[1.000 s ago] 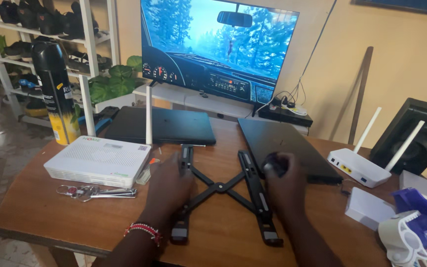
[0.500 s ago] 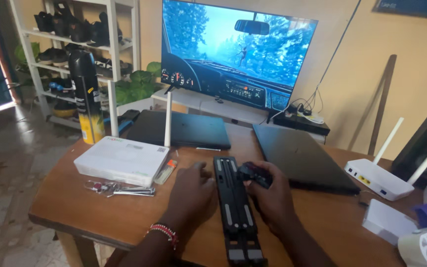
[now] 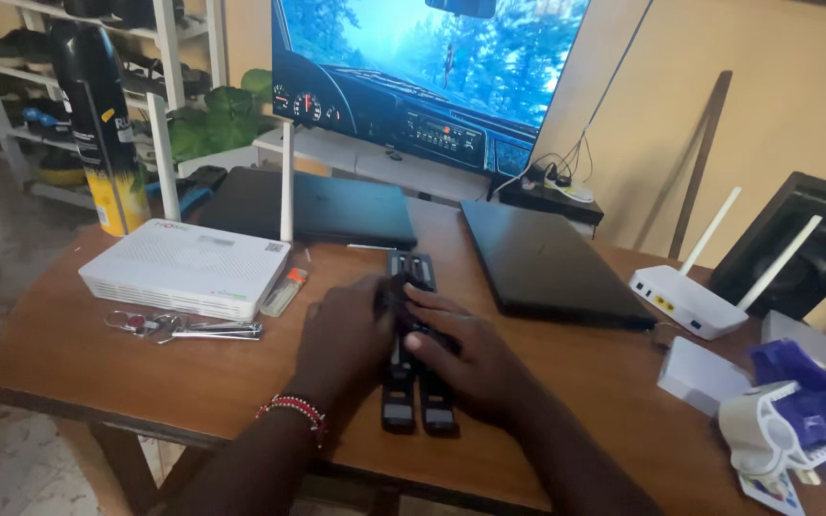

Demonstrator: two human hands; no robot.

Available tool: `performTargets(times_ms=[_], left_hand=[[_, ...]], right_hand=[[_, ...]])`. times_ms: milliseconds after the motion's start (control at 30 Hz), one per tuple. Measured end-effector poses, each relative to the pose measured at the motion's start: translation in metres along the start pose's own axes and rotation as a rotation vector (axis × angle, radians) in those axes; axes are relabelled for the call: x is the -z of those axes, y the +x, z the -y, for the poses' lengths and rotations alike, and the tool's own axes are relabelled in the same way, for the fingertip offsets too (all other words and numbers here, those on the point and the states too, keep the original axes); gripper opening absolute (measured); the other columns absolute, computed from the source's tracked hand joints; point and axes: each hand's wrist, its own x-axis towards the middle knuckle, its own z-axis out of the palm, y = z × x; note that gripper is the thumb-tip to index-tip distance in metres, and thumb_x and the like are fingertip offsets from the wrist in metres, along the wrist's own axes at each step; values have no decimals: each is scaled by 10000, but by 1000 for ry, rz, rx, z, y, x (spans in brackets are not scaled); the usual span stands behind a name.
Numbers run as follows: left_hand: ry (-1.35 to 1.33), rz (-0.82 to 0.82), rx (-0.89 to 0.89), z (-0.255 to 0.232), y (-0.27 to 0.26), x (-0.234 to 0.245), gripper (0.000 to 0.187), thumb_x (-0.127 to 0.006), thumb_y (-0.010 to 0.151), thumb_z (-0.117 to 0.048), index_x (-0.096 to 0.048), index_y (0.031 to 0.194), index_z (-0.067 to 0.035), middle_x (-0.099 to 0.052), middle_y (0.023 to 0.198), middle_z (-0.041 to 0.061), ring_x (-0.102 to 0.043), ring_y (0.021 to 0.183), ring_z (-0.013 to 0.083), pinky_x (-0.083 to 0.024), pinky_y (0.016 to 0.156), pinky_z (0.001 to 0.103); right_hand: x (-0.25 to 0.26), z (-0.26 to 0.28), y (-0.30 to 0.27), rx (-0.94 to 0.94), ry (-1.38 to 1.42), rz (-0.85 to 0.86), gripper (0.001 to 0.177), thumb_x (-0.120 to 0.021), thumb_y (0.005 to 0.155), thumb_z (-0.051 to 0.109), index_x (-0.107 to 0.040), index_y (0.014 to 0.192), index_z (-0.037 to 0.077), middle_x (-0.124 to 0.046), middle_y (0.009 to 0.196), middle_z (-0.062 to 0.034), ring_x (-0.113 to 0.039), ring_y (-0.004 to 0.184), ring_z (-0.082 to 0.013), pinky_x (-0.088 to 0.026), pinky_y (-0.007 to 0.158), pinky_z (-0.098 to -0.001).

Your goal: The person assembles a foldable X-frame laptop stand on a wooden desk, unfolding and adjusting its metal arms and tightening its parts by hand. They use a dark cloth to wipe the stand's surfaces and reposition the stand while working.

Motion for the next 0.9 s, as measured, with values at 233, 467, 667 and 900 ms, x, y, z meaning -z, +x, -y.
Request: performTargets(times_ms=[233, 467, 667, 900], left_hand=[[-13, 46, -63, 10, 5, 0, 427, -587, 891, -435, -738, 1133, -116, -734, 1047, 155, -679, 1066, 327, -498, 986, 460], [258, 310, -176, -6, -3, 6, 985, -710, 654, -780, -579, 1322, -70, -543, 1291, 195, -431, 1291, 373, -294, 1125, 470], [342, 416, -12, -23, -17, 15, 1175, -838, 561, -714, -418, 1439, -57, -449, 1376, 205, -370, 1343, 379, -282, 1168, 432], [400, 383, 108, -30, -21, 10, 1007, -852, 692, -546, -415, 1438, -30, -417, 1455, 187, -359, 1384, 404, -365, 1126, 510]], right_hand=[[4, -5, 7, -170, -245, -9, 500, -498, 995, 337, -578, 1416, 79, -559, 1342, -137, -500, 1284, -293, -391, 1081, -434], [-5, -7, 10, -151, -399, -146, 443, -591, 947, 392, -706, 1197, 45, -625, 1184, -159, -525, 1154, -304, -419, 985, -440], [2, 4, -1, -311, 166, -115, 383, -597, 1022, 330, -762, 960, -9, -700, 834, -156, -641, 771, -226, -512, 709, -353], [-2, 4, -11, -59, -108, -585, 306, -588, 1032, 279, -676, 1068, -11, -603, 939, -90, -590, 817, -189, -481, 675, -334]])
